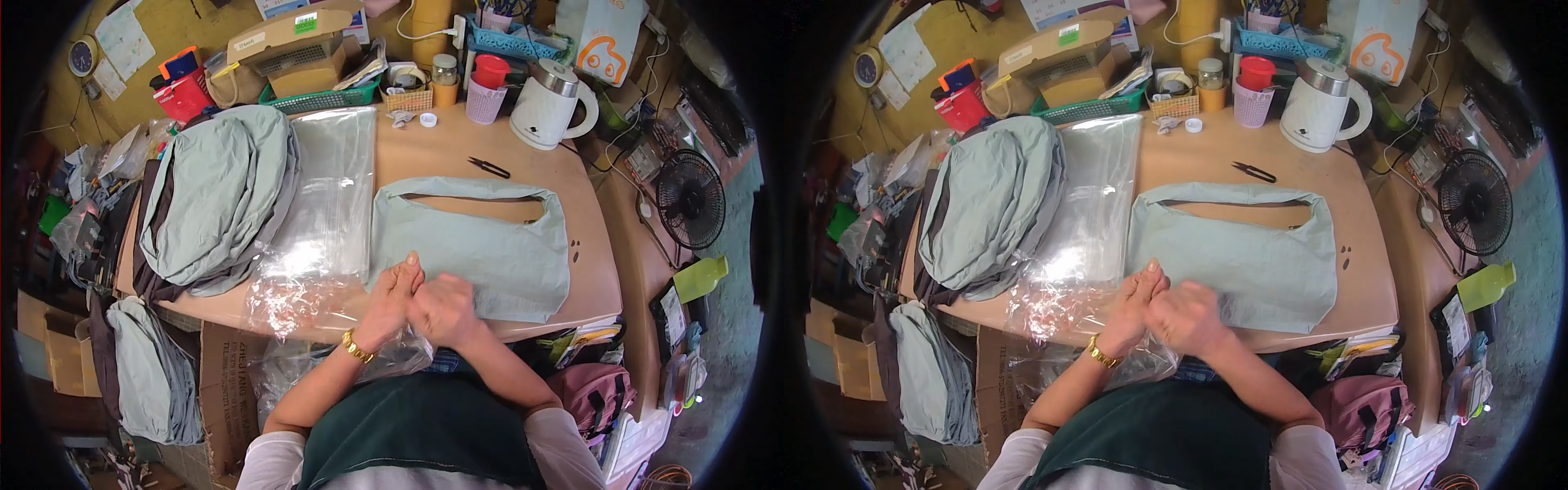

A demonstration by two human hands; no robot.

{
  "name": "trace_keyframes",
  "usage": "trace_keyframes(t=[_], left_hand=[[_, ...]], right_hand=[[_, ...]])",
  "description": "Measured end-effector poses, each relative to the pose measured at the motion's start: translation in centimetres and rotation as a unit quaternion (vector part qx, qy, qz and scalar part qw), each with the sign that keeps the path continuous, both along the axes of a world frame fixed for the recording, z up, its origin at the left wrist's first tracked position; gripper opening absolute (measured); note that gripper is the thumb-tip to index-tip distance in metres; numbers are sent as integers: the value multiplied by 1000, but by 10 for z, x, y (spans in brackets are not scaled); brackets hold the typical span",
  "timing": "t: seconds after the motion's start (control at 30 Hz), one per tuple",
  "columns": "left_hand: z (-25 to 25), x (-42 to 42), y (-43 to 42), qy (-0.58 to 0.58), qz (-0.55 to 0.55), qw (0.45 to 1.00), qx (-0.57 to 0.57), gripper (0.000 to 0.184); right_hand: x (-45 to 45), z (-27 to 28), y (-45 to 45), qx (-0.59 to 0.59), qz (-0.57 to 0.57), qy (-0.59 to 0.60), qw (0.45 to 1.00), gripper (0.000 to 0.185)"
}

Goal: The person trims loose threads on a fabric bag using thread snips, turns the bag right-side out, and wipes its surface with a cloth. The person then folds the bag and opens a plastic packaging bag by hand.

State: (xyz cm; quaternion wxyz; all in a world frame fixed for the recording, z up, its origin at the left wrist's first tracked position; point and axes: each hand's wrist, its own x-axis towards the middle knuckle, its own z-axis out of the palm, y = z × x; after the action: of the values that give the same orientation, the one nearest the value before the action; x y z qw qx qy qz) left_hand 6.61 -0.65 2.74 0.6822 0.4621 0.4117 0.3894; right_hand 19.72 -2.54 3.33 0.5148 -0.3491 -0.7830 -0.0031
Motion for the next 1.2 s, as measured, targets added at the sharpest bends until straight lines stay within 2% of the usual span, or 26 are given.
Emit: trace_keyframes(t=[0.07, 0.1, 0.13, 0.17, 0.2, 0.23, 0.27, 0.33, 0.37, 0.47, 0.5, 0.57, 0.6, 0.67, 0.73, 0.83, 0.87, 0.9, 0.93, 0.97, 1.0, 1.07, 1.1, 1.13, 1.17, 1.2], left_hand=[[-8, 2, 4, -60, 19, 997, 49, 42], [1, -2, 4, -60, 21, 997, 49, 42], [17, -9, 2, -8, 18, 997, 79, 38], [27, -16, 4, 44, 15, 993, 110, 34], [28, -20, 7, 44, 17, 993, 111, 34], [28, -24, 8, 120, 14, 977, 176, 30], [28, -26, 8, 195, 9, 951, 239, 25], [32, -27, 8, 228, 12, 951, 208, 23], [35, -27, 7, 261, 14, 949, 177, 20], [40, -20, 5, 312, 15, 930, 195, 16], [39, -18, 5, 312, 15, 930, 195, 16], [31, -17, 7, 280, 68, 887, 360, 15], [29, -15, 9, 280, 70, 887, 360, 15], [26, -12, 12, 263, 115, 826, 485, 16], [27, -12, 10, 262, 110, 838, 467, 16], [24, -6, 8, 248, 86, 847, 461, 17], [22, -4, 8, 236, 69, 845, 474, 19], [29, -6, 5, 236, 72, 846, 474, 19], [44, -8, -1, 269, -42, 883, 384, 21], [54, -11, -4, 295, -155, 899, 285, 24], [59, -17, -5, 294, -154, 900, 284, 24], [65, -33, -4, 300, -350, 846, 268, 26], [63, -40, -2, 295, -364, 844, 258, 26], [65, -46, -1, 296, -363, 845, 259, 26], [67, -51, -1, 363, -371, 809, 275, 25], [69, -56, -1, 428, -379, 768, 290, 24]], right_hand=[[-1, 5, -1, -3, 31, 3, 1000, 36], [12, -4, 7, -97, -24, 28, 995, 31], [21, -11, 12, -190, -78, 51, 977, 26], [28, -14, 15, -187, -76, 50, 978, 26], [32, -17, 16, -275, -2, 181, 944, 20], [34, -19, 14, -357, 70, 307, 880, 13], [32, -18, 12, -358, 70, 308, 879, 13], [27, -12, 9, -363, 142, 409, 825, 10], [27, -9, 7, -364, 142, 409, 825, 10], [25, -7, 2, -425, 93, 423, 795, 10], [24, -11, 1, -416, 72, 412, 807, 11], [18, -19, 6, -407, 54, 400, 819, 12], [11, -23, 12, -301, 62, 419, 855, 15], [9, -21, 11, -191, 71, 431, 879, 17], [17, -10, -1, -372, 128, 519, 759, 14], [21, -23, 4, -434, 141, 487, 744, 13], [21, -28, 6, -435, 143, 485, 745, 13], [21, -32, 8, -391, 75, 421, 815, 12], [22, -34, 9, -339, 7, 349, 873, 12], [28, -30, 11, -310, -4, 357, 881, 11], [40, -26, 12, -311, -4, 356, 881, 11], [66, -19, 14, -298, -66, 370, 877, 9], [70, -14, 11, -298, -64, 370, 878, 9], [73, -9, 7, -298, -73, 321, 896, 8], [75, -6, 4, -298, -83, 272, 911, 8], [76, -4, 5, -297, -84, 272, 911, 8]])
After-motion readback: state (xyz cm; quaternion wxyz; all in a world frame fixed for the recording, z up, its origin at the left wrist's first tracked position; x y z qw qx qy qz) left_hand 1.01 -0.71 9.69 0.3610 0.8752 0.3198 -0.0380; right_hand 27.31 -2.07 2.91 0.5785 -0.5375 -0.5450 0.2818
